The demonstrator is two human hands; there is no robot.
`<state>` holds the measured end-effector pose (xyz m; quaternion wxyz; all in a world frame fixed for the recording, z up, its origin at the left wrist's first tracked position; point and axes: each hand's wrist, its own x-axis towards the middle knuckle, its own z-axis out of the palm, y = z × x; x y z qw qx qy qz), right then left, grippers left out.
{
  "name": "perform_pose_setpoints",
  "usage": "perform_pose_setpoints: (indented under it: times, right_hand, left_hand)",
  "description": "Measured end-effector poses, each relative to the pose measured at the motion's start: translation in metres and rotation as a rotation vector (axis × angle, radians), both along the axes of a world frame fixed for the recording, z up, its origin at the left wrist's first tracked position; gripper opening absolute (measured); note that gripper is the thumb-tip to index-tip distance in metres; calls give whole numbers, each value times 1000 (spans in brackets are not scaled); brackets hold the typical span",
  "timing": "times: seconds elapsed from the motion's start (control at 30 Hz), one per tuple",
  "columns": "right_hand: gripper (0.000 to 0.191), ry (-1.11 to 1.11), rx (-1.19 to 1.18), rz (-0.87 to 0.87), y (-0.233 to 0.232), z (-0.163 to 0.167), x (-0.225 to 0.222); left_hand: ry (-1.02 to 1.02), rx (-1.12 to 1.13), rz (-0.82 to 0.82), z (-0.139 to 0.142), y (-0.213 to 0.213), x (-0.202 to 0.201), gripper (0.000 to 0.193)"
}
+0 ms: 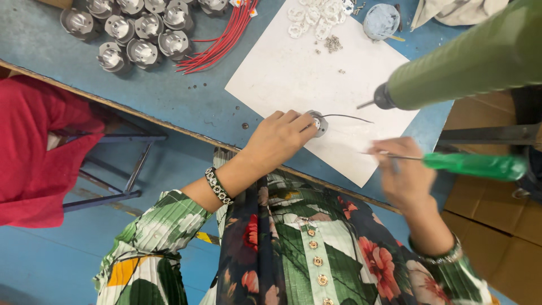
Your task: The person assembles small electronic components by inserting wires into metal housings and securing them with a hot glue gun. They handle multiple units one at a time, applying glue to the base and pressing the components together.
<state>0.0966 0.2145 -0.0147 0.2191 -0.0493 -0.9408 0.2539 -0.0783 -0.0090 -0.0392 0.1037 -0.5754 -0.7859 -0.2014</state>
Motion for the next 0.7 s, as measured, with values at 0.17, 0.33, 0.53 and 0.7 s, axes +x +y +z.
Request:
perform_pose_setpoints:
  times: [0.17, 0.33, 0.53, 0.7]
  right_hand:
    - [15, -31, -490, -264, 62, -12, 8]
    - [16, -82, -312, -329, 116, -33, -28]
    - [16, 74, 218, -188, 138, -40, -87]
    - [25, 167, 170, -131, 109, -23, -87]
  left_hand:
    - [20, -24, -9, 2, 1, -2, 15]
    - [-6, -21, -7, 6, 3, -1, 22]
    - [10, -3, 5, 2, 1, -1, 25]
    - [-19, -2, 8, 4, 4, 0, 21]
